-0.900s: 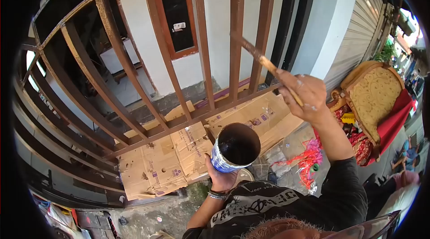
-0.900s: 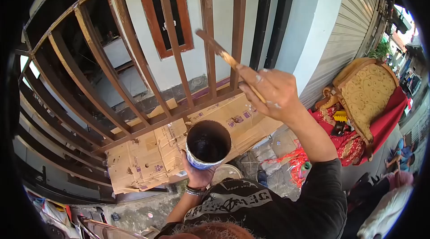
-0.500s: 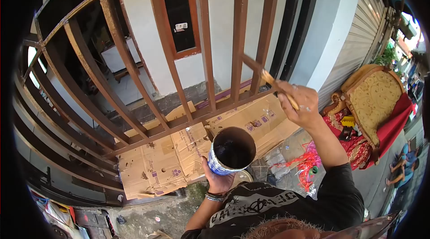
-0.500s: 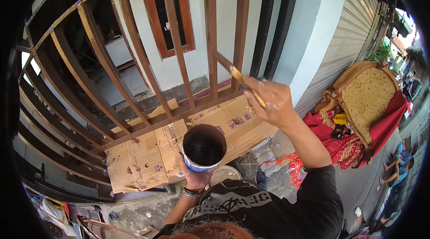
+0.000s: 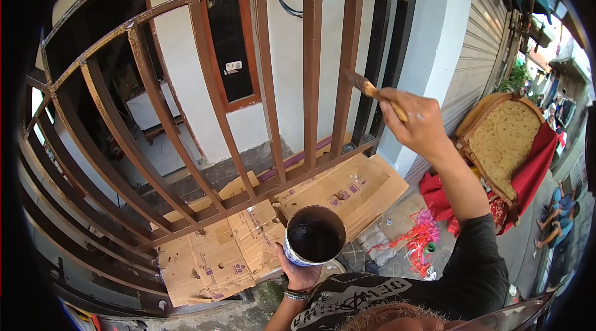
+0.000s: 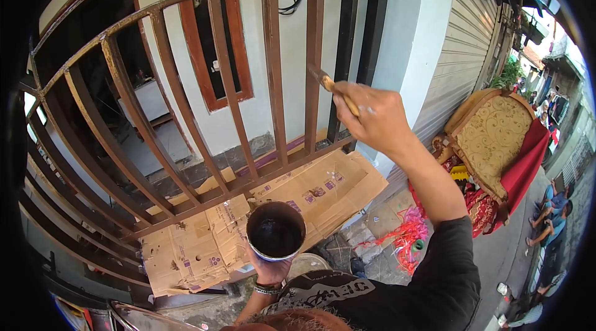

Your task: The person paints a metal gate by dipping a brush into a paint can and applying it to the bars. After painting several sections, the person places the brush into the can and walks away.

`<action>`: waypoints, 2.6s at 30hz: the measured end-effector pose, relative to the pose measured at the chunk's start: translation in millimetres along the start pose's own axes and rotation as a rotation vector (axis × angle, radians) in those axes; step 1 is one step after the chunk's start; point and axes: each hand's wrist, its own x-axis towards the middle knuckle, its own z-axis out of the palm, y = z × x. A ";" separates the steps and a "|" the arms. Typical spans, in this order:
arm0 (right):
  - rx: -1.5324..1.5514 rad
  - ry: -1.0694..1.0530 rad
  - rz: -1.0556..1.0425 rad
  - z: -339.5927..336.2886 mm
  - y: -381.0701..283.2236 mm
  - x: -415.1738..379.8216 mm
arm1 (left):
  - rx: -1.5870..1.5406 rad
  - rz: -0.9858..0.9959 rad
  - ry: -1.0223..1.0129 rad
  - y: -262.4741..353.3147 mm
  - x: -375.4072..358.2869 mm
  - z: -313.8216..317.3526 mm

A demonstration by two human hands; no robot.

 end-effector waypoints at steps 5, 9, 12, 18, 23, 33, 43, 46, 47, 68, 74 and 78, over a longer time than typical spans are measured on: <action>-0.153 -0.040 -0.109 -12.7 8.6 63.1 | -0.005 -0.041 -0.024 -5.8 5.4 -4.9; -0.281 0.207 -0.212 -42.9 5.3 102.9 | -0.005 -0.056 -0.027 -4.2 8.5 -5.4; -0.383 0.239 -0.330 -40.2 3.1 97.1 | 0.019 -0.068 -0.047 -4.4 14.1 -9.0; -0.471 -0.139 -0.521 28.8 21.2 -7.2 | 0.049 -0.079 -0.048 -7.5 15.9 -11.0; -0.147 -0.465 -0.454 59.8 -5.0 -104.1 | 0.074 -0.055 -0.009 -3.1 14.2 -6.4; -0.208 0.077 -0.194 -8.3 25.9 13.0 | 0.012 -0.054 -0.001 -10.3 13.7 -6.7; 0.416 0.302 0.520 -45.5 20.8 -93.0 | 0.010 0.002 0.143 -12.3 16.1 -48.5; 0.709 0.307 0.860 -2.0 18.2 -168.7 | 0.037 -0.037 0.142 -9.3 11.7 -54.4; 0.765 0.307 0.966 10.5 13.0 -192.7 | 0.017 -0.058 0.146 -9.2 12.1 -58.4; 1.231 0.439 1.280 81.3 -8.8 -354.8 | 0.250 -0.155 0.102 -16.4 38.6 -28.5; 1.567 0.331 1.272 100.4 6.2 -379.5 | 0.768 -0.028 0.145 -34.6 43.9 -28.9; 1.650 0.087 1.226 102.5 23.7 -374.6 | 0.256 -0.081 0.041 -34.5 51.3 -17.0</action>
